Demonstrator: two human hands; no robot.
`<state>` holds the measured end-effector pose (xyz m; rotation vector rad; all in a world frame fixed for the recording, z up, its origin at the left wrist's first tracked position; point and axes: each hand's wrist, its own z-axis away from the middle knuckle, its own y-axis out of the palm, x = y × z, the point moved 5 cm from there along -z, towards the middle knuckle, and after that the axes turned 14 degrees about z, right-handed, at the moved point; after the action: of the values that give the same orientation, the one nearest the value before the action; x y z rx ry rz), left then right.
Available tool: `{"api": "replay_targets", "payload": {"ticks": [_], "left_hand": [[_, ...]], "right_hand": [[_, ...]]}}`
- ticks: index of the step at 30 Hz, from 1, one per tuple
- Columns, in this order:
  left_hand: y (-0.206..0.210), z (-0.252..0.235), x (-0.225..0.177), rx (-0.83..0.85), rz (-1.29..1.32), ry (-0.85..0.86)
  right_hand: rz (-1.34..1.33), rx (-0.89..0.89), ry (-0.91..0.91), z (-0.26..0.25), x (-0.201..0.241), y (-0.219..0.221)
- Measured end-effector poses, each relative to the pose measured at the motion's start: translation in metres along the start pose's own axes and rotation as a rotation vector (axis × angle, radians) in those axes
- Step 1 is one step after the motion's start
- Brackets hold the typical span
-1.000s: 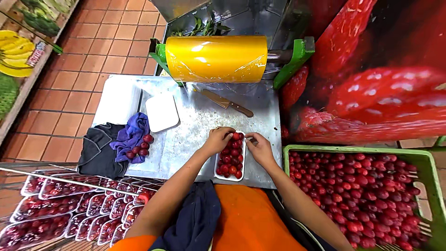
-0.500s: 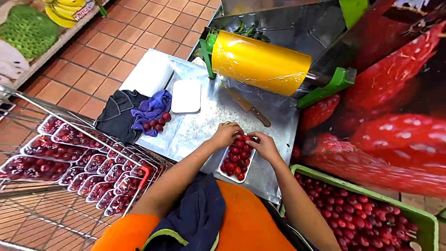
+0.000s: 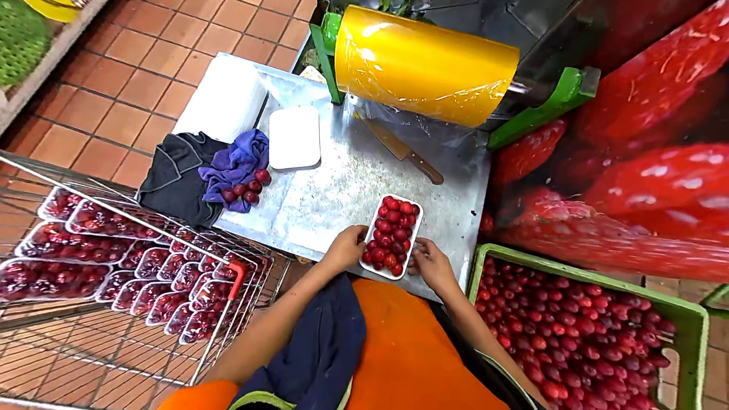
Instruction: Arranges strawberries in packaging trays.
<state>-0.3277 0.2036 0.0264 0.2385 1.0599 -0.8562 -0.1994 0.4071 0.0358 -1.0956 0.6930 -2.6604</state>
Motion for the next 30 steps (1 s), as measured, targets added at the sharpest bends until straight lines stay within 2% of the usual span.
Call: {"api": "replay_targets", "payload": {"ticks": [7, 10, 13, 17, 22, 26, 28, 30], "left_hand": [[0.001, 0.003, -0.019, 0.037, -0.008, -0.028], [-0.002, 0.006, -0.023, 0.010, 0.038, 0.111], [-0.009, 0.023, -0.051, 0.005, 0.096, 0.135], [-0.018, 0.038, -0.082, 0.033, 0.177, 0.196], [-0.022, 0.048, -0.114, 0.124, 0.339, 0.219], [-0.028, 0.051, -0.127, 0.177, 0.385, 0.234], [-0.033, 0.047, -0.132, 0.254, 0.416, 0.205], [-0.041, 0.033, -0.135, 0.384, 0.497, 0.171]], "right_hand": [[0.074, -0.142, -0.068, -0.013, 0.005, 0.004], [0.033, -0.245, -0.101, -0.015, 0.008, -0.002], [-0.143, -0.314, -0.163, -0.011, 0.017, -0.015], [-0.562, -0.369, -0.214, -0.001, 0.038, -0.029], [-0.906, -0.299, -0.225, 0.020, 0.070, -0.038], [-1.261, -0.021, -0.378, 0.026, 0.093, -0.037], [-1.379, 0.060, -0.424, 0.027, 0.097, -0.036], [-1.412, 0.048, -0.452, 0.026, 0.096, -0.036]]}}
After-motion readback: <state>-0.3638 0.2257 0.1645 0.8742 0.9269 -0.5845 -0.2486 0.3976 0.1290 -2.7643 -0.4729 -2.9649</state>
